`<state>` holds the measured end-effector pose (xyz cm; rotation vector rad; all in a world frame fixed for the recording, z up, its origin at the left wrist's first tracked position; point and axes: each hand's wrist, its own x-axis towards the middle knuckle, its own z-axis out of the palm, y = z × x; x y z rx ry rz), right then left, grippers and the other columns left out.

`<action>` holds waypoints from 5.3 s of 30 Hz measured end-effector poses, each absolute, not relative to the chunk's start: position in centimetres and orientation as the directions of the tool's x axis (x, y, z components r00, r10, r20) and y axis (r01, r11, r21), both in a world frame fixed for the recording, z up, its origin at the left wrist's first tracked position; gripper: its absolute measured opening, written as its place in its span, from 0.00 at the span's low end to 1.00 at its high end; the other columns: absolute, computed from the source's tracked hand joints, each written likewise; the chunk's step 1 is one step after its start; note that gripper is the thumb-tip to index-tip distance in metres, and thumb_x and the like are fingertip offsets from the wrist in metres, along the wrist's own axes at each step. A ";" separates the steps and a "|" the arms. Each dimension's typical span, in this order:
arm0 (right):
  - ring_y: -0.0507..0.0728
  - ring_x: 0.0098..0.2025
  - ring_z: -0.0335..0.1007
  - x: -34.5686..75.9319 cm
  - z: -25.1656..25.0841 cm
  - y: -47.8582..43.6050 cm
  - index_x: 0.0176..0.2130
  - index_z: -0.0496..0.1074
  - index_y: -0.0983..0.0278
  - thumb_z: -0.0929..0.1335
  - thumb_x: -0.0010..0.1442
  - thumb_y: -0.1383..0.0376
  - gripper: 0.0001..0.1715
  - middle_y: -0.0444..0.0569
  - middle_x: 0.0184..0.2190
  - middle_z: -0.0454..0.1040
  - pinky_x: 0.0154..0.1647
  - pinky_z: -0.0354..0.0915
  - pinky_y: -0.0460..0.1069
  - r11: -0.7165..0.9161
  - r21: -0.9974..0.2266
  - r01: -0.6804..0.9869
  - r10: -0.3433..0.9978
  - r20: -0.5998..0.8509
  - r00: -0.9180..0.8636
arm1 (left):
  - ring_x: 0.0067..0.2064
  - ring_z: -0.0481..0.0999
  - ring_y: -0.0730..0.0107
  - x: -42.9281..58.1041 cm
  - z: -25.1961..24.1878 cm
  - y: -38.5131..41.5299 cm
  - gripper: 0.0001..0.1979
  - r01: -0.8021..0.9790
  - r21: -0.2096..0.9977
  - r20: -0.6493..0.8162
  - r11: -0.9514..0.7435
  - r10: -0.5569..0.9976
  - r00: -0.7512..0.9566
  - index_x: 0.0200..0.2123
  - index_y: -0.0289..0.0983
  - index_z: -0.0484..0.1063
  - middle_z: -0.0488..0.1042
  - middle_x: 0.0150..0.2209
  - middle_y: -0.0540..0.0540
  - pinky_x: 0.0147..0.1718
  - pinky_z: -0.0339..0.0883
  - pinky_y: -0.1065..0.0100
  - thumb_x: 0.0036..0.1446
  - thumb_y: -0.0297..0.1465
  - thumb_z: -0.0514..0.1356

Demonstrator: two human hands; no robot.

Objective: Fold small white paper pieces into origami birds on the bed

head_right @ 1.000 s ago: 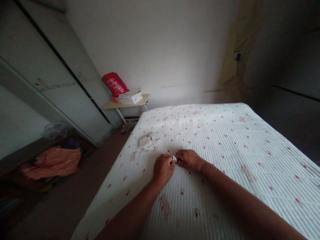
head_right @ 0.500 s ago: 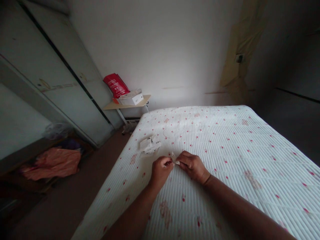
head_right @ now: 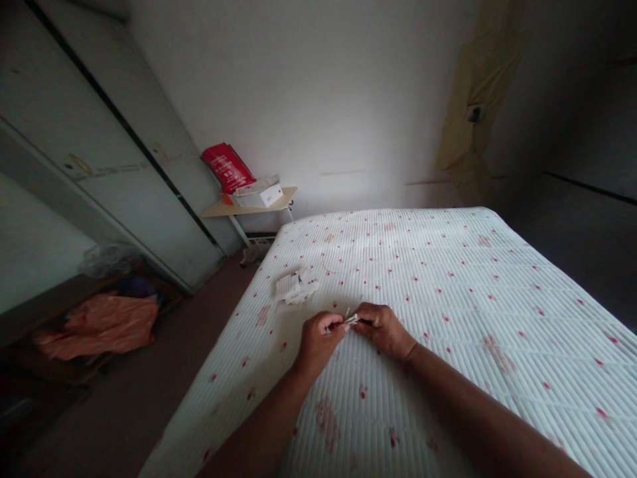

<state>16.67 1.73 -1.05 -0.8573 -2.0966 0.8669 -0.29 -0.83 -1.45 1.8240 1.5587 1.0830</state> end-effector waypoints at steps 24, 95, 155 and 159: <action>0.53 0.31 0.68 16.7 -1.0 1.3 0.32 0.74 0.64 0.66 0.57 0.56 0.14 0.48 0.28 0.72 0.32 0.63 0.46 0.487 -0.839 0.242 0.813 0.334 -0.476 | 0.30 0.72 0.71 -0.2 -0.8 -1.6 0.06 0.496 0.813 0.336 -0.303 0.941 0.024 0.24 0.35 0.75 0.75 0.25 0.47 0.32 0.64 0.72 0.48 0.28 0.58; 0.55 0.27 0.66 16.8 0.1 4.3 0.22 0.69 0.65 0.70 0.42 0.65 0.06 0.48 0.23 0.71 0.25 0.53 0.46 0.115 -0.487 0.866 0.976 -0.108 -0.190 | 0.42 0.64 0.60 0.4 -0.4 -4.8 0.13 0.843 0.175 0.268 -0.509 0.848 0.457 0.43 0.36 0.69 0.71 0.37 0.43 0.39 0.59 0.59 0.55 0.25 0.51; 0.51 0.31 0.65 17.5 0.1 3.0 0.24 0.71 0.67 0.68 0.43 0.73 0.03 0.49 0.33 0.67 0.30 0.59 0.43 0.103 -0.513 0.852 0.991 -0.024 -0.134 | 0.41 0.65 0.64 0.2 -0.4 -2.2 0.10 0.787 0.127 0.309 -0.604 0.778 0.547 0.40 0.39 0.71 0.72 0.39 0.46 0.38 0.58 0.61 0.57 0.26 0.52; 0.52 0.32 0.66 17.9 0.2 3.3 0.24 0.71 0.66 0.68 0.43 0.73 0.04 0.47 0.30 0.69 0.31 0.59 0.43 0.101 -0.518 0.850 0.988 -0.047 -0.146 | 0.41 0.65 0.64 0.3 -0.4 -2.4 0.11 0.798 0.113 0.283 -0.592 0.789 0.545 0.42 0.40 0.70 0.72 0.40 0.46 0.38 0.58 0.61 0.57 0.26 0.52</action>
